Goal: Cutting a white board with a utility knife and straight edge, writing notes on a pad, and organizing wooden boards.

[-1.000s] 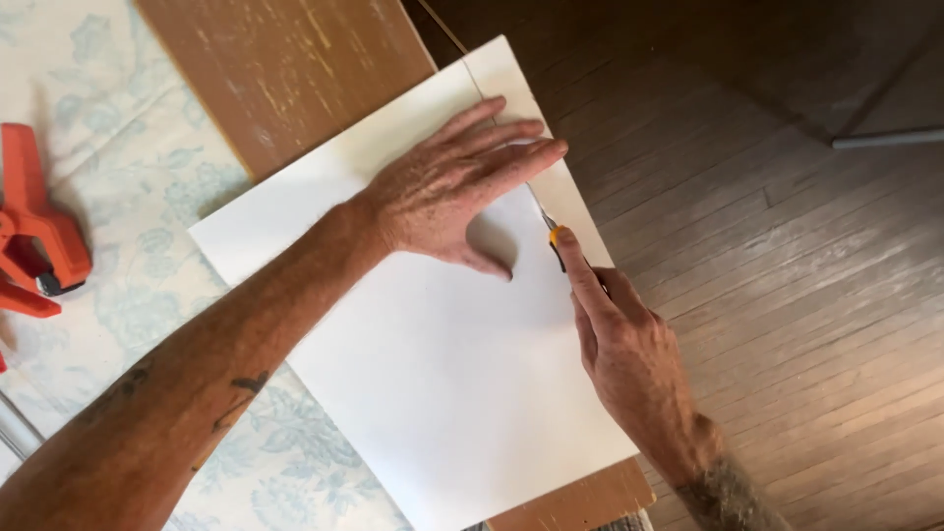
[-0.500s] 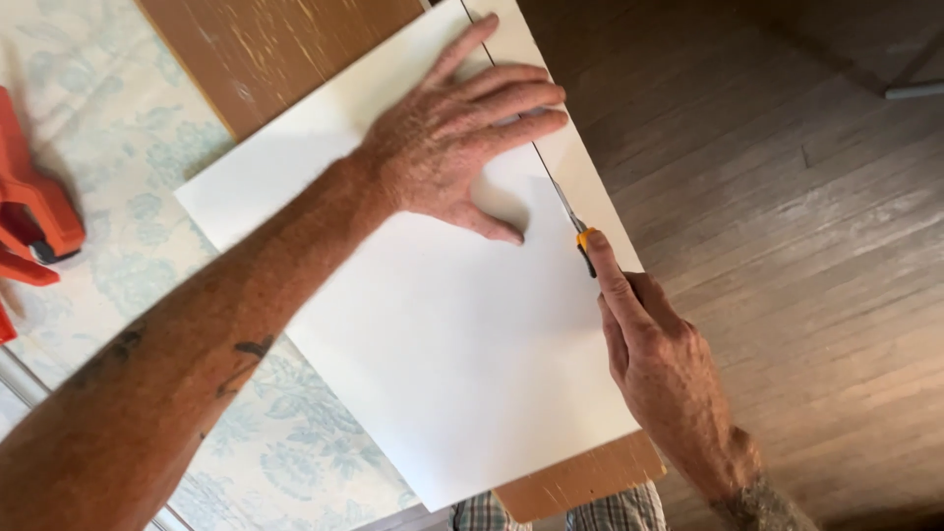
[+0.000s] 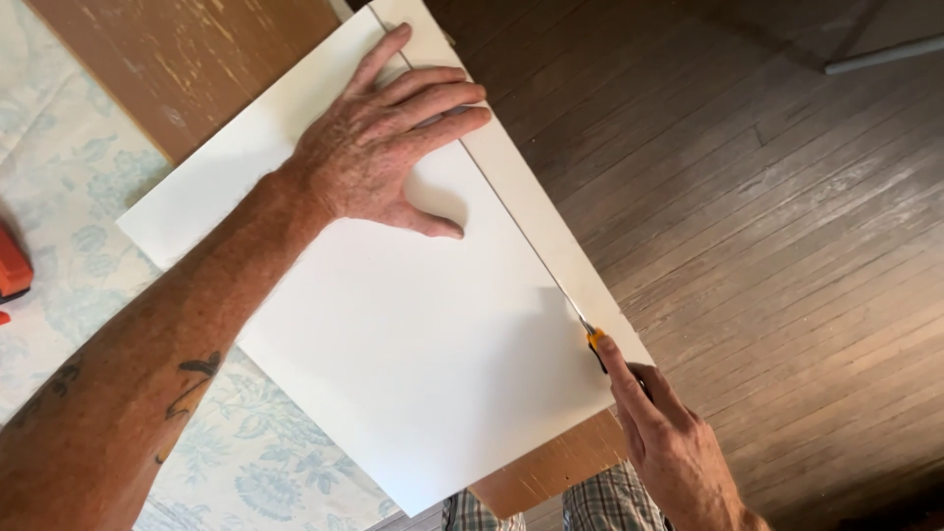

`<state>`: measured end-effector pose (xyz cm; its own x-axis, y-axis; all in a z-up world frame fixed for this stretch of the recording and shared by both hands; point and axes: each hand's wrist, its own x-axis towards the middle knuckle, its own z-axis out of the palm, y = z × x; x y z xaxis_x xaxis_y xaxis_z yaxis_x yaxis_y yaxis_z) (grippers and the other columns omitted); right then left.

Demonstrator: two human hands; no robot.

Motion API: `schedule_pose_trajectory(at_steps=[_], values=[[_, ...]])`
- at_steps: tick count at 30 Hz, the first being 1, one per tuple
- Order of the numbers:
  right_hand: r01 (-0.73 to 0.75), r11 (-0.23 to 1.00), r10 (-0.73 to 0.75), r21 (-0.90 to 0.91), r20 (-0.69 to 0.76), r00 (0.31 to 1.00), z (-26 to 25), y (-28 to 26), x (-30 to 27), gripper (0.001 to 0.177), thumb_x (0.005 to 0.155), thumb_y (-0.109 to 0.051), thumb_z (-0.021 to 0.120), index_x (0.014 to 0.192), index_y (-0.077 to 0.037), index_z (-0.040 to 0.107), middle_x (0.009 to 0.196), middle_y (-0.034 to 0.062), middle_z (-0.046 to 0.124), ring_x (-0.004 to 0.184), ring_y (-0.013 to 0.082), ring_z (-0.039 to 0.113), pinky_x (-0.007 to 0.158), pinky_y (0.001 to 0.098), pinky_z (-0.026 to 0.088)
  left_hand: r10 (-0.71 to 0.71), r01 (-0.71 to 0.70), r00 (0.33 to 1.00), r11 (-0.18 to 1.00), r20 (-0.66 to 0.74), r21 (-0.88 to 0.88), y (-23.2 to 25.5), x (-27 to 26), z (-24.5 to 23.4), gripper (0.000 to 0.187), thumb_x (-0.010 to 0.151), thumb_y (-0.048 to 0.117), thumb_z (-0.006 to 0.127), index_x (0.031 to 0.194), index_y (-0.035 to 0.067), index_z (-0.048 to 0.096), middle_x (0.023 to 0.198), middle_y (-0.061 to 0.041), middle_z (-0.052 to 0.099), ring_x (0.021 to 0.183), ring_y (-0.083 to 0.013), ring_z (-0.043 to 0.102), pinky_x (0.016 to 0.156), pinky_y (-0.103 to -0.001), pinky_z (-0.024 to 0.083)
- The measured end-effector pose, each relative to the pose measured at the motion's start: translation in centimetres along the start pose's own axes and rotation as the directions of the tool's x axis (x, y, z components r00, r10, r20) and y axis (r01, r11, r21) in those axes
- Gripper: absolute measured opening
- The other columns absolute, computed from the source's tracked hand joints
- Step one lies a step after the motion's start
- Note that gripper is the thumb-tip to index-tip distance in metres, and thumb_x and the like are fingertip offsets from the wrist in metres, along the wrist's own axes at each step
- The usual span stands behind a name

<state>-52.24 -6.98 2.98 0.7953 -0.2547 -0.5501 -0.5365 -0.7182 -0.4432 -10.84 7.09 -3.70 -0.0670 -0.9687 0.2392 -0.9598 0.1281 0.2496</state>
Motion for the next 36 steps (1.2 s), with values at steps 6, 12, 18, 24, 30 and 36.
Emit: schedule_pose_trajectory(at_steps=[6,12,18,24,30,36], values=[[0.042,0.999,-0.043,-0.013,-0.078,0.996,0.2,0.6,-1.3,0.069,0.099,-0.008,0.053,0.16,-0.028,0.031,0.111,-0.0022,0.06,0.049,0.0183,0.051,0.038,0.0314,0.052,-0.015,0.016,1.0,0.999,0.027,-0.035,3.9,1.1,1.5,0.107,0.073,0.075,0.083,0.148,0.004,0.057,0.153,-0.017,0.054,0.142,-0.0328,0.051,0.122,-0.067,0.019],[0.078,0.997,-0.077,0.013,-0.074,0.994,-0.6,0.6,-0.9,0.067,0.101,-0.009,0.05,0.161,-0.029,0.03,0.116,0.0005,0.059,0.054,0.0236,0.057,0.042,0.037,0.051,0.041,-0.036,0.986,0.999,0.16,-0.035,9.1,2.4,4.0,0.112,0.082,0.092,0.058,0.155,0.007,0.046,0.16,-0.016,0.048,0.147,-0.0292,0.045,0.128,-0.056,0.016],[0.1,0.995,-0.1,0.006,-0.07,0.993,0.0,1.5,-1.9,0.068,0.102,-0.009,0.052,0.162,-0.027,0.027,0.109,-0.0005,0.058,0.046,0.0162,0.046,0.036,0.0294,0.053,0.059,-0.058,0.998,0.998,0.027,-0.031,8.8,2.7,3.2,0.105,0.08,0.088,0.07,0.143,0.005,0.063,0.143,-0.011,0.064,0.135,-0.0268,0.058,0.124,-0.053,0.027],[0.104,0.994,-0.107,-0.04,-0.076,0.991,0.9,4.0,-5.0,0.07,0.099,-0.005,0.055,0.161,-0.025,0.031,0.11,-0.0031,0.058,0.05,0.0168,0.048,0.039,0.0286,0.055,0.054,-0.053,0.997,0.998,0.05,-0.036,8.8,2.6,3.7,0.106,0.078,0.09,0.069,0.142,0.005,0.064,0.141,-0.011,0.066,0.133,-0.0272,0.061,0.124,-0.054,0.026],[0.048,0.998,-0.047,-0.034,0.023,0.999,1.4,6.2,-7.8,0.079,0.095,-0.007,0.059,0.162,-0.029,0.023,0.115,-0.0035,0.059,0.052,0.0154,0.059,0.044,0.0292,0.066,0.076,-0.077,0.996,0.997,-0.036,-0.024,8.8,3.0,3.1,0.098,0.075,0.083,0.08,0.133,0.005,0.07,0.13,-0.008,0.068,0.126,-0.0256,0.064,0.122,-0.052,0.032],[-0.039,0.995,0.032,0.097,0.072,0.997,0.5,8.0,-11.9,0.07,0.097,-0.018,0.055,0.16,-0.032,0.027,0.108,-0.008,0.067,0.051,0.0095,0.059,0.048,0.0253,0.07,0.078,-0.079,0.996,0.997,-0.044,-0.027,8.8,3.0,3.3,0.097,0.075,0.082,0.081,0.133,0.005,0.07,0.13,-0.008,0.068,0.126,-0.0257,0.064,0.122,-0.052,0.033]])
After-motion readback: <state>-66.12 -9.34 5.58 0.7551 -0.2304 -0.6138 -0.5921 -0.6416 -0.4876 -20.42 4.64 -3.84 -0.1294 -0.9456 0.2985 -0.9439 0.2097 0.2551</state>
